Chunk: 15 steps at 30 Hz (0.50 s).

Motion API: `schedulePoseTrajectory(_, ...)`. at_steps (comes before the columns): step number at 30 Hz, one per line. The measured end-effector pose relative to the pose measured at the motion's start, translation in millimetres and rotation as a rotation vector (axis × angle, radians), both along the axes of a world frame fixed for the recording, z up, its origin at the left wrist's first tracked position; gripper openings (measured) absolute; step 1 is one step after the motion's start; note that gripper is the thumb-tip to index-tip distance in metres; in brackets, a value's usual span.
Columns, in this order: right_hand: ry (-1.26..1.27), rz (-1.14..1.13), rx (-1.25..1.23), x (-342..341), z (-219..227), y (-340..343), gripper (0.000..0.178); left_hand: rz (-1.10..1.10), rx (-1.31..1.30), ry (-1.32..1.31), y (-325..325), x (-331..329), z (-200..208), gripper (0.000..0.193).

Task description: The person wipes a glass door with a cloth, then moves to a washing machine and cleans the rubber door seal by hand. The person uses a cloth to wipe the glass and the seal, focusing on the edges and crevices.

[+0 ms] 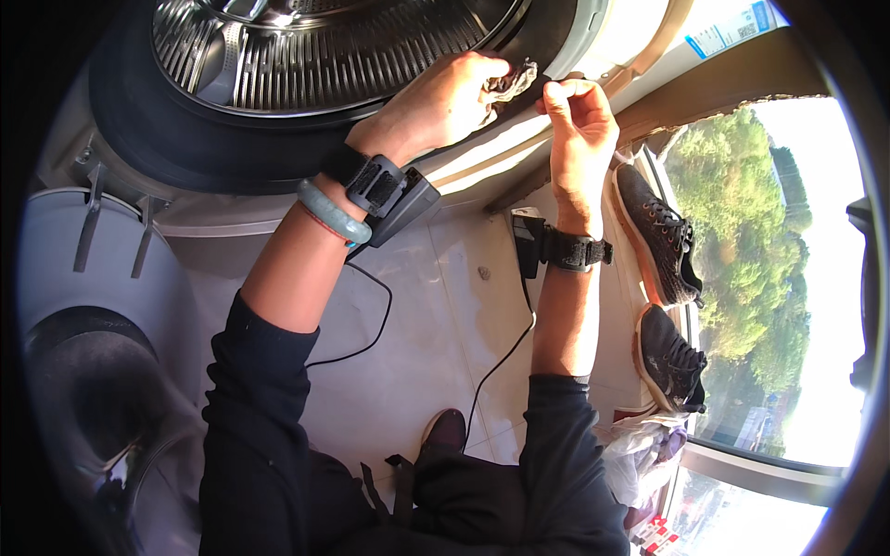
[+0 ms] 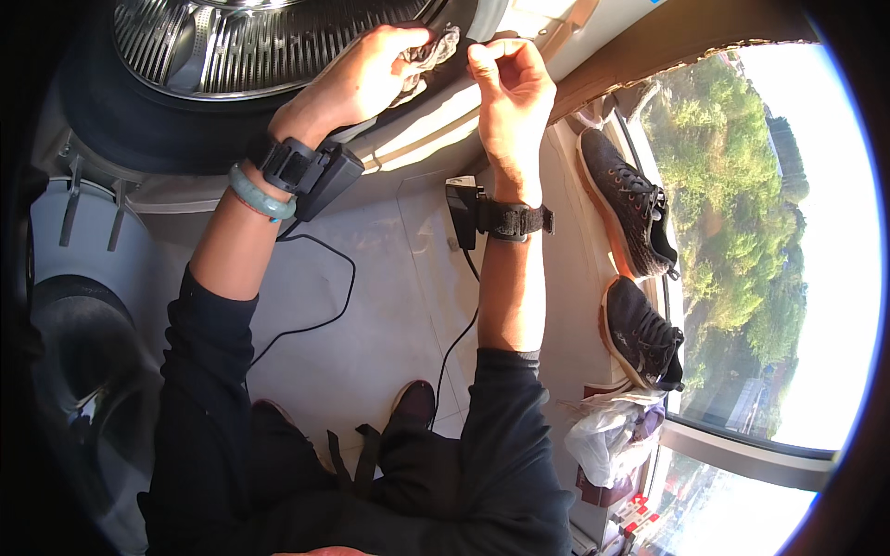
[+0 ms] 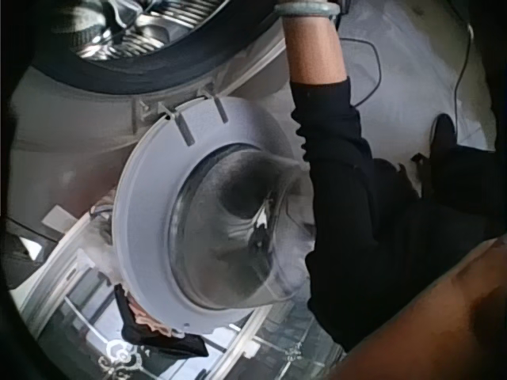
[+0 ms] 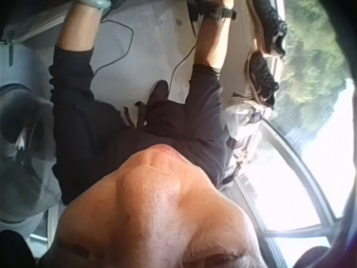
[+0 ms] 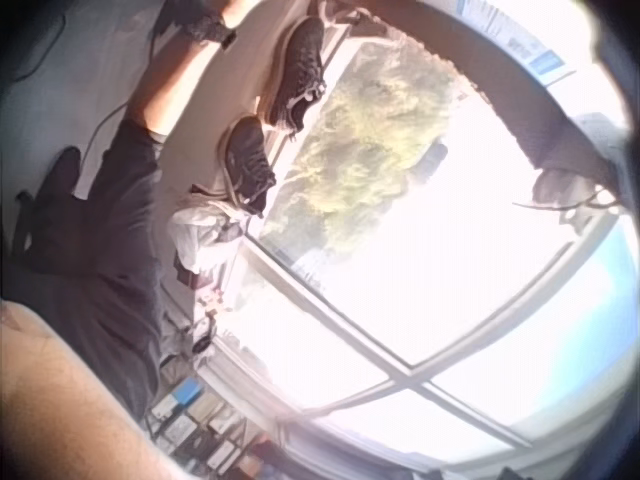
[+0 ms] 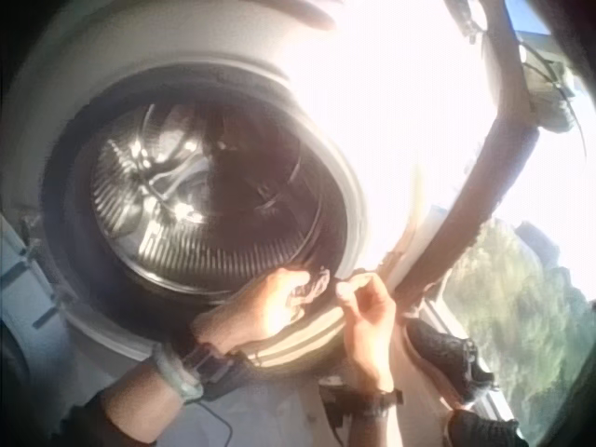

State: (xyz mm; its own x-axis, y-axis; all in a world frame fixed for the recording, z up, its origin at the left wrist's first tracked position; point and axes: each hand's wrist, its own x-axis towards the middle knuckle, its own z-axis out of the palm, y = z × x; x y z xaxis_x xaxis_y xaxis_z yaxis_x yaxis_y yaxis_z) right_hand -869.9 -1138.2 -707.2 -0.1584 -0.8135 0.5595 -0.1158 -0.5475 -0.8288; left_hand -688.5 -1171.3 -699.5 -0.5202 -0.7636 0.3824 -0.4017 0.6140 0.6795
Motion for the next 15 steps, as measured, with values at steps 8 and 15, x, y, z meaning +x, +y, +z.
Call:
schedulePoseTrajectory(8, 0.011, 0.046, 0.020, -6.7, -1.2, -3.7, 0.011, 0.113, -0.172, -0.182, 24.6, 25.3, -35.8, 0.019)
schedulePoseTrajectory(15, -0.051, -0.064, 0.092, 12.0, -13.9, 14.9, 0.014, 0.039, 0.485, 0.046, 39.5, 78.4, -37.1, 0.033)
